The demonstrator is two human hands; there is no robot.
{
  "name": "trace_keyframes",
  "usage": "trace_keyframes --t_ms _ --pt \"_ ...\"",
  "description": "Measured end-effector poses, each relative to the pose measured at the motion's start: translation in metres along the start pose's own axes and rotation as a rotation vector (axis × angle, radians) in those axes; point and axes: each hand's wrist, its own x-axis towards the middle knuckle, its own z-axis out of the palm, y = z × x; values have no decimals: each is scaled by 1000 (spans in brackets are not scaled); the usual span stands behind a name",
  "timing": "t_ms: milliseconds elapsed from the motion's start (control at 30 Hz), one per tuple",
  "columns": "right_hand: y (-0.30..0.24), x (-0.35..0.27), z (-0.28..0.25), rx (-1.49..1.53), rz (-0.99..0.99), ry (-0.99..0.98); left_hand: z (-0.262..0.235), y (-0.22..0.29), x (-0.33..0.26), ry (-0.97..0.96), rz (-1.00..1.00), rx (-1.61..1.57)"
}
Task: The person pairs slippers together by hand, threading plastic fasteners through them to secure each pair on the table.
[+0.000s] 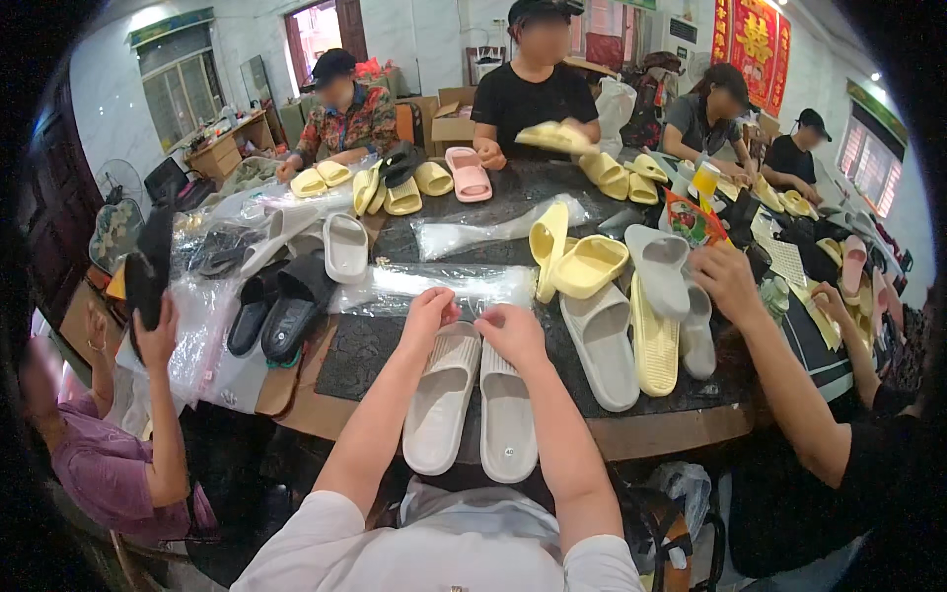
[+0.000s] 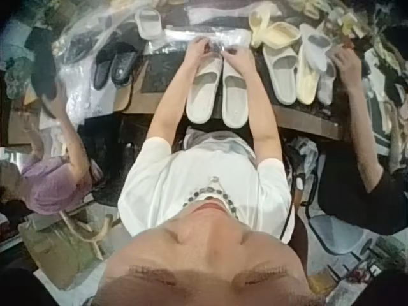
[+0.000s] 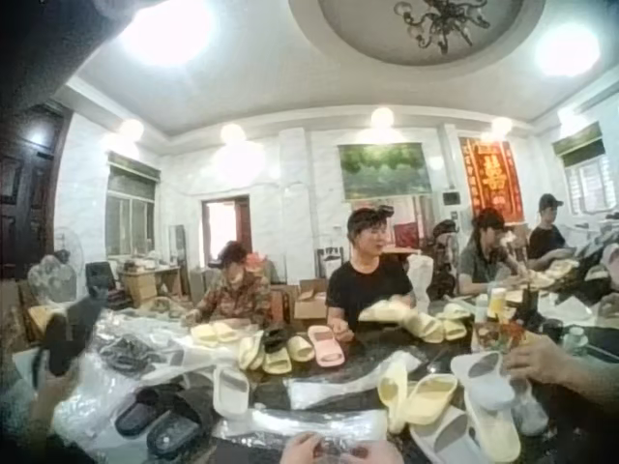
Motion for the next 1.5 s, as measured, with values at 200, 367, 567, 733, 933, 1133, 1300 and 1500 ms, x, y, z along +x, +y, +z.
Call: trace_keyframes --t_ms 200,367,567,733,933,1133,1300,1500 --pt "19 7 5 125 -50 25 7 10 -3 -77 79 205" --pt "10 3 6 167 -101 90 10 10 -9 -122 62 366" --pt "9 -2 3 259 -120 124 13 10 -10 -114 130 282" --pt "1 -3 0 289 -106 135 7 -1 -4 -187 219 342" --pt "8 1 3 364 -97 168 10 4 -7 -189 217 351" --pt "13 3 6 299 -123 148 12 12 -11 -114 142 285" --pt "17 4 7 257 -119 127 11 15 -14 -60 141 229" --pt "12 3 5 363 -51 117 6 11 -10 -231 153 332"
